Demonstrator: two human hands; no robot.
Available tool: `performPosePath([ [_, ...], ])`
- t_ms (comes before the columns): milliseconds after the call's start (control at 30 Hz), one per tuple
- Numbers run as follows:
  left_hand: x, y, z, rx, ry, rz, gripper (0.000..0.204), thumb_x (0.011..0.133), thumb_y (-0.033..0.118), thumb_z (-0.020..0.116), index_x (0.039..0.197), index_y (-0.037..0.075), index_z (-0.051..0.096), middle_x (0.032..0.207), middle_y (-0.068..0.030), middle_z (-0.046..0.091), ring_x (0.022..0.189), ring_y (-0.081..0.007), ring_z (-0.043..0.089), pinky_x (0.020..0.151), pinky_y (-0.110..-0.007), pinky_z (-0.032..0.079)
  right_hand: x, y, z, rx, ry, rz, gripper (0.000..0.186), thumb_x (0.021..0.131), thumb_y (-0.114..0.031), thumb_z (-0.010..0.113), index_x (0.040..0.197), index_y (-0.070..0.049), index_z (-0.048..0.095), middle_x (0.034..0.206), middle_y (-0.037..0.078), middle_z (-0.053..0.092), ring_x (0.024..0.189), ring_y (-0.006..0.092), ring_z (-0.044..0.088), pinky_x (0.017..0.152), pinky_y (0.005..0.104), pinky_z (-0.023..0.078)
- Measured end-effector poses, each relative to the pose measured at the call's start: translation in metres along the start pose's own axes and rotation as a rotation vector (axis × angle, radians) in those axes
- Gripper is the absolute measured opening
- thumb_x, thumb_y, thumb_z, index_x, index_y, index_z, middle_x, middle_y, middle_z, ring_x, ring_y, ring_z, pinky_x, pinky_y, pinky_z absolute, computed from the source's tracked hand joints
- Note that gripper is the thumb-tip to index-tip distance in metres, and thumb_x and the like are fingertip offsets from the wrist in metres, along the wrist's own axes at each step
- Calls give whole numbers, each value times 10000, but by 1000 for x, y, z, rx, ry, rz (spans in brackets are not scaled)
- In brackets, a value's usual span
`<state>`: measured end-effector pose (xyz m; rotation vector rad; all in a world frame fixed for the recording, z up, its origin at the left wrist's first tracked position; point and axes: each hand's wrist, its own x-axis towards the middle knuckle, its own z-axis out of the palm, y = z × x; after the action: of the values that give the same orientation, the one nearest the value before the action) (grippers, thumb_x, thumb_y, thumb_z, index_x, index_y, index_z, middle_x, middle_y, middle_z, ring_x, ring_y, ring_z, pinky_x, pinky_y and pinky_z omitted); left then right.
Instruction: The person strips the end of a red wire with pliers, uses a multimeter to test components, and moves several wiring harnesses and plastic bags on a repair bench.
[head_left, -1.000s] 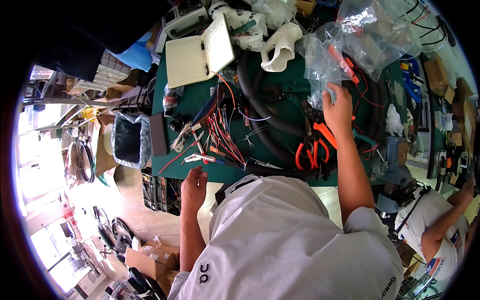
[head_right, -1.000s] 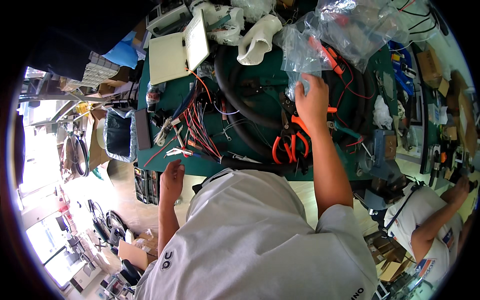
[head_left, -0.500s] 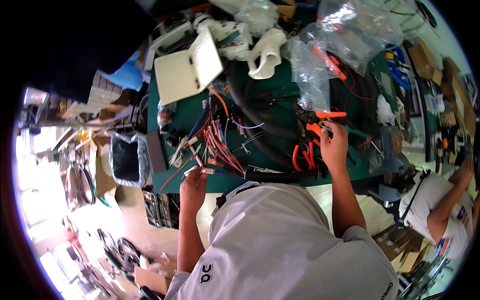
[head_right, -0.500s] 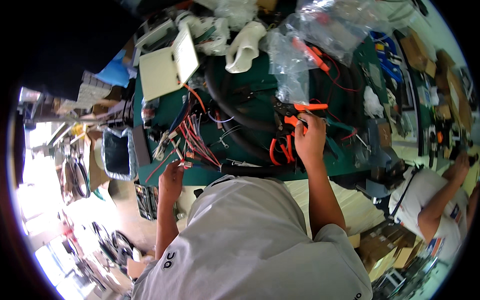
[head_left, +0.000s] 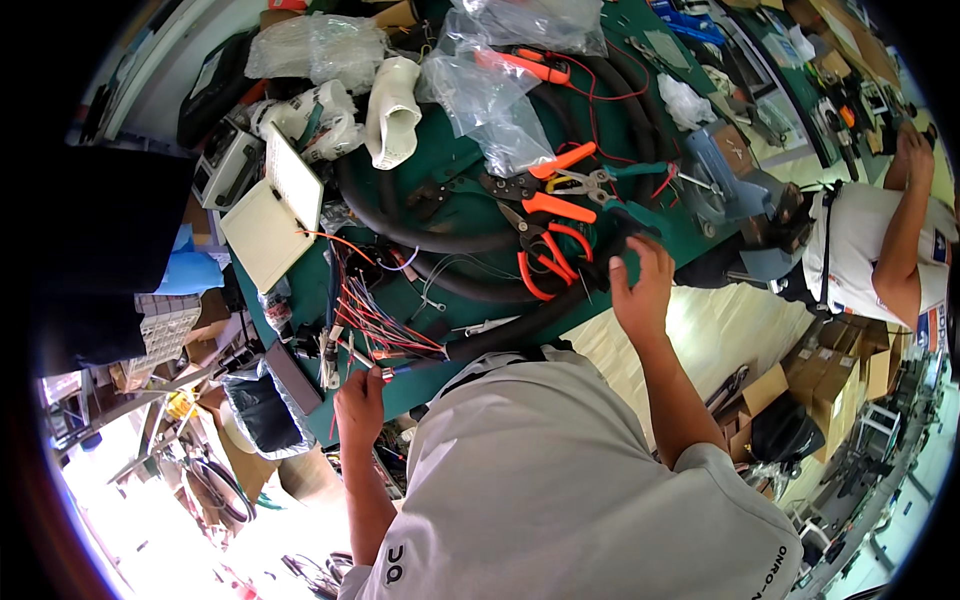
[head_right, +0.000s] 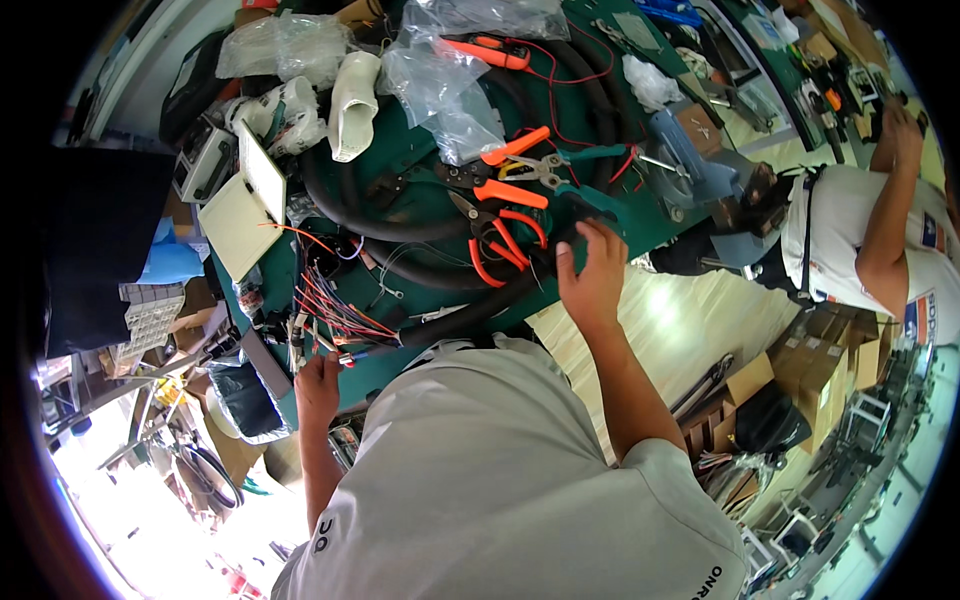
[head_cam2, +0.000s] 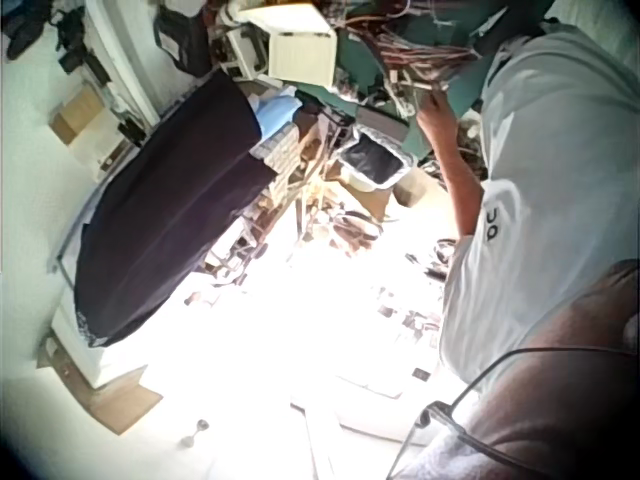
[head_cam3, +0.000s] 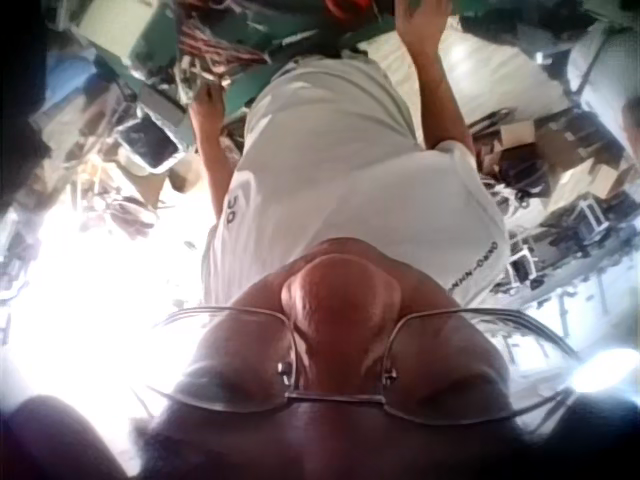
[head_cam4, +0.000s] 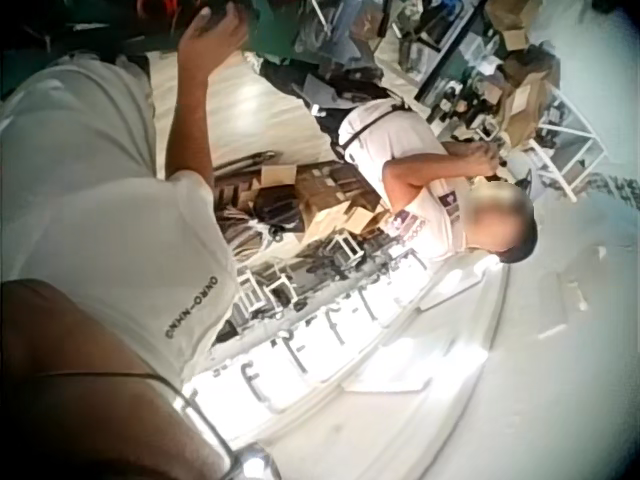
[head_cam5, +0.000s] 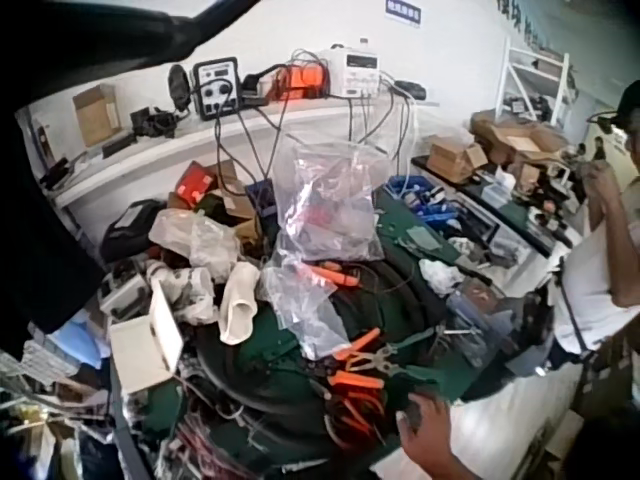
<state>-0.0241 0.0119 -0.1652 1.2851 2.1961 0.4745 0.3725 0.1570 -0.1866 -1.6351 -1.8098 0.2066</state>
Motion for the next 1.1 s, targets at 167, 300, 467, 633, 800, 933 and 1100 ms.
performPosePath([
  [167,-5,13,1,-8,-19,23,420,947,328,572,719,-24,580,550,-168,516,477,-273,465,499,-395,380,-19,-11,3,49,-145,24,399,828,-192,695,1153,-15,547,1188,177,545,1085,391,486,928,457,411],
  [300,-14,20,4,19,-61,-26,417,943,349,577,750,-19,607,562,-150,525,501,-256,488,515,-386,393,-25,-6,3,52,-130,31,378,842,-188,680,1148,-8,549,1188,176,543,1093,393,480,926,455,417],
  [467,-27,18,13,37,-79,-65,396,944,327,571,779,-27,640,558,-132,530,521,-195,491,526,-362,387,-34,13,6,173,-82,216,294,884,-147,620,1125,11,563,1130,176,573,1001,327,553,856,409,458],
  [633,-40,25,23,38,-75,-84,397,933,331,588,755,-24,604,598,-164,562,543,-301,536,565,-400,435,-47,31,16,531,-209,609,237,900,-97,565,1096,37,573,959,165,649,778,268,637,695,340,504],
  [800,-47,36,33,22,-91,-62,378,934,297,582,743,-29,586,600,-173,551,542,-295,524,560,-396,423,-61,43,22,541,-356,488,228,846,-39,556,1065,2,605,865,150,677,775,282,666,687,344,514],
  [933,-51,38,45,44,-96,-62,370,934,299,576,777,-34,620,618,-171,579,563,-275,554,580,-389,430,-74,58,24,453,-405,289,232,782,5,553,995,-21,642,884,160,678,799,308,668,712,372,528],
  [1100,-64,44,48,34,-85,-57,340,929,257,583,761,-40,592,612,-174,544,580,-331,535,590,-431,415,-79,27,11,169,-625,-424,435,766,-85,599,1200,-92,597,1239,115,566,1150,311,520,954,438,440],
])
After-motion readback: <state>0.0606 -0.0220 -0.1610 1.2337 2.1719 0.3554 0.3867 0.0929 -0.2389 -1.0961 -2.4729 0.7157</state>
